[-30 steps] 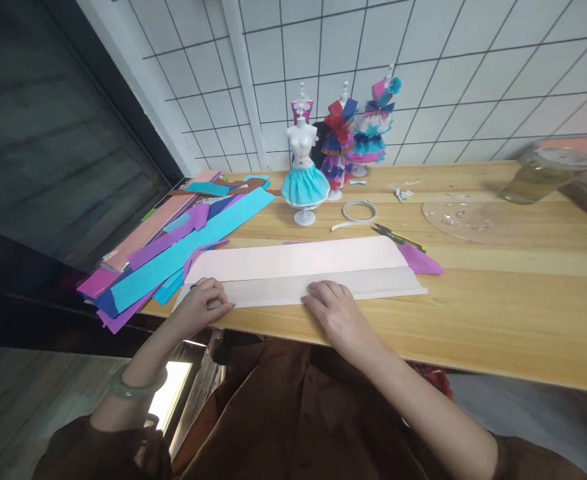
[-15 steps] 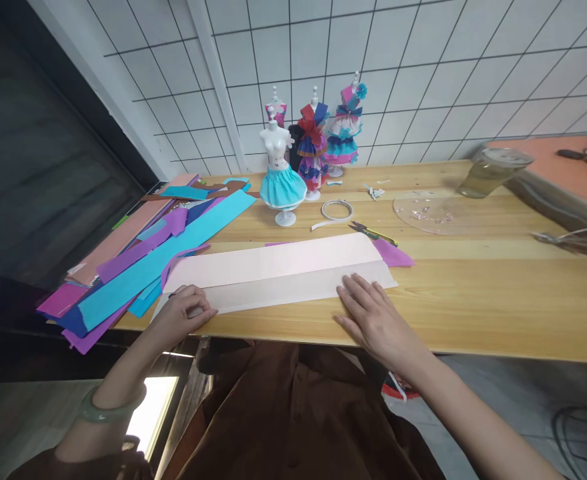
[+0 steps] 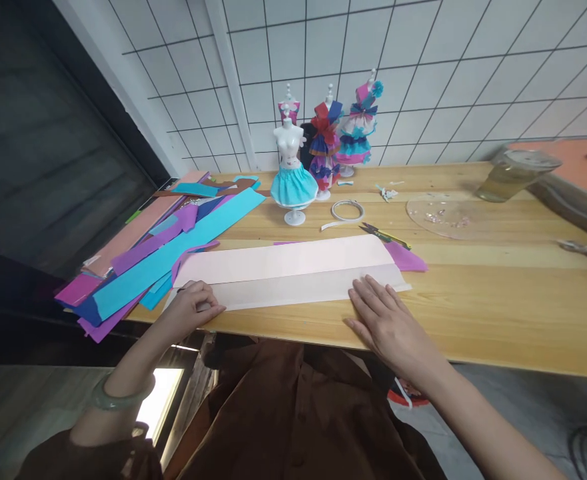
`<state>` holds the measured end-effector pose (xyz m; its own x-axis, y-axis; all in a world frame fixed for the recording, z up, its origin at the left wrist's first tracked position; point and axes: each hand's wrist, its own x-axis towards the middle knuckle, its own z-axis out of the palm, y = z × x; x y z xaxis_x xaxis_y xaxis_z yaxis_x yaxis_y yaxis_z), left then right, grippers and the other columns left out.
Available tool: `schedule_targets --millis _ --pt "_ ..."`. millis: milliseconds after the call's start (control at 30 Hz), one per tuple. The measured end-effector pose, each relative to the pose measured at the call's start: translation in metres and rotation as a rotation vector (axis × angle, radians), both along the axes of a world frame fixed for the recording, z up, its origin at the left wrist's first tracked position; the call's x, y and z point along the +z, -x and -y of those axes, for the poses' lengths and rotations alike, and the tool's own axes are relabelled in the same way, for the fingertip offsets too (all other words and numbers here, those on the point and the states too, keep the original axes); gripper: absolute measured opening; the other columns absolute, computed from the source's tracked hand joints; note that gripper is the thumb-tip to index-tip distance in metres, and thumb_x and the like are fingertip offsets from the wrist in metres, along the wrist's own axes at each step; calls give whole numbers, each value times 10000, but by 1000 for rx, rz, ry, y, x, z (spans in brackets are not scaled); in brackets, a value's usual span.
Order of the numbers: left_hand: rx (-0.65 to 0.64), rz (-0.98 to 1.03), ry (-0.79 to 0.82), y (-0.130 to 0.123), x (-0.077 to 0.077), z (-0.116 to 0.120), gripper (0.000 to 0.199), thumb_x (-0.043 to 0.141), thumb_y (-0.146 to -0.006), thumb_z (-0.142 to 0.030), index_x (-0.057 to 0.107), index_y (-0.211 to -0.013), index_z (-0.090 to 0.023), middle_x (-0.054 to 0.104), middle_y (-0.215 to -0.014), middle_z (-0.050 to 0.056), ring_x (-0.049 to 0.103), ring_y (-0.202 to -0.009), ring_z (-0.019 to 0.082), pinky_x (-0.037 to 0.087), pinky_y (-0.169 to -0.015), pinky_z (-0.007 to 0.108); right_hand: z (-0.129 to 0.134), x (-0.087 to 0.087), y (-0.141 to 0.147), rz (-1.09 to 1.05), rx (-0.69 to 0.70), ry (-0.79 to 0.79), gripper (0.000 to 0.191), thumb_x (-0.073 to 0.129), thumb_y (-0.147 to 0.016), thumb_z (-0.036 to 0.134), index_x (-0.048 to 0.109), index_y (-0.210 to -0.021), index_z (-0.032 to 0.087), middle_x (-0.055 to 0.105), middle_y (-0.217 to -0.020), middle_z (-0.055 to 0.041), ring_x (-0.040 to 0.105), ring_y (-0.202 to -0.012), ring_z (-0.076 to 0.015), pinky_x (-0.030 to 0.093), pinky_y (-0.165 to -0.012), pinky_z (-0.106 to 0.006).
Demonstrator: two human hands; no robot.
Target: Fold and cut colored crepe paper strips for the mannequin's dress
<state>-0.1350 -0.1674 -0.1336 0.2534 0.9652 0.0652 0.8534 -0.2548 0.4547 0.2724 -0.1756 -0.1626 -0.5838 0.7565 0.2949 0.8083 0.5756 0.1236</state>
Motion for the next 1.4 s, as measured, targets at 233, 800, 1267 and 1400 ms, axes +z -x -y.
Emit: schedule_targets --millis 233,800,1267,1400 --pt "-3 -22 18 -1 3 0 226 595 -749 -389 585 -627 -199 554 -787 22 472 -857 195 377 -779 335 2 5 34 -117 7 24 513 404 -901 392 460 -1289 62 428 -1367 -197 277 -1324 -310 293 -1032 -533" --pt "6 9 -4 -1 0 3 193 606 -747 -375 607 -664 -200 542 -782 24 473 -870 199 379 -780 346 15 2 180 -210 421 126 552 447 -882 411 434 -1318 73 420 -1377 -170 333 -1302 -280 286 -1062 -498" --pt "4 19 4 1 -3 3 209 605 -750 -388 606 -667 -197 536 -798 26 458 -877 200 366 -808 350 27 4 112 -137 161 -41 469 448 -897 349 505 -1249 44 518 -1282 -192 427 -1238 -298 304 -1042 -518" --pt "4 22 -3 1 -3 3 223 599 -755 -397 605 -660 -196 534 -792 26 457 -869 197 369 -800 349 28 2 98 -98 105 -95 463 461 -892 342 506 -1246 48 526 -1268 -205 454 -1216 -305 315 -1027 -524"
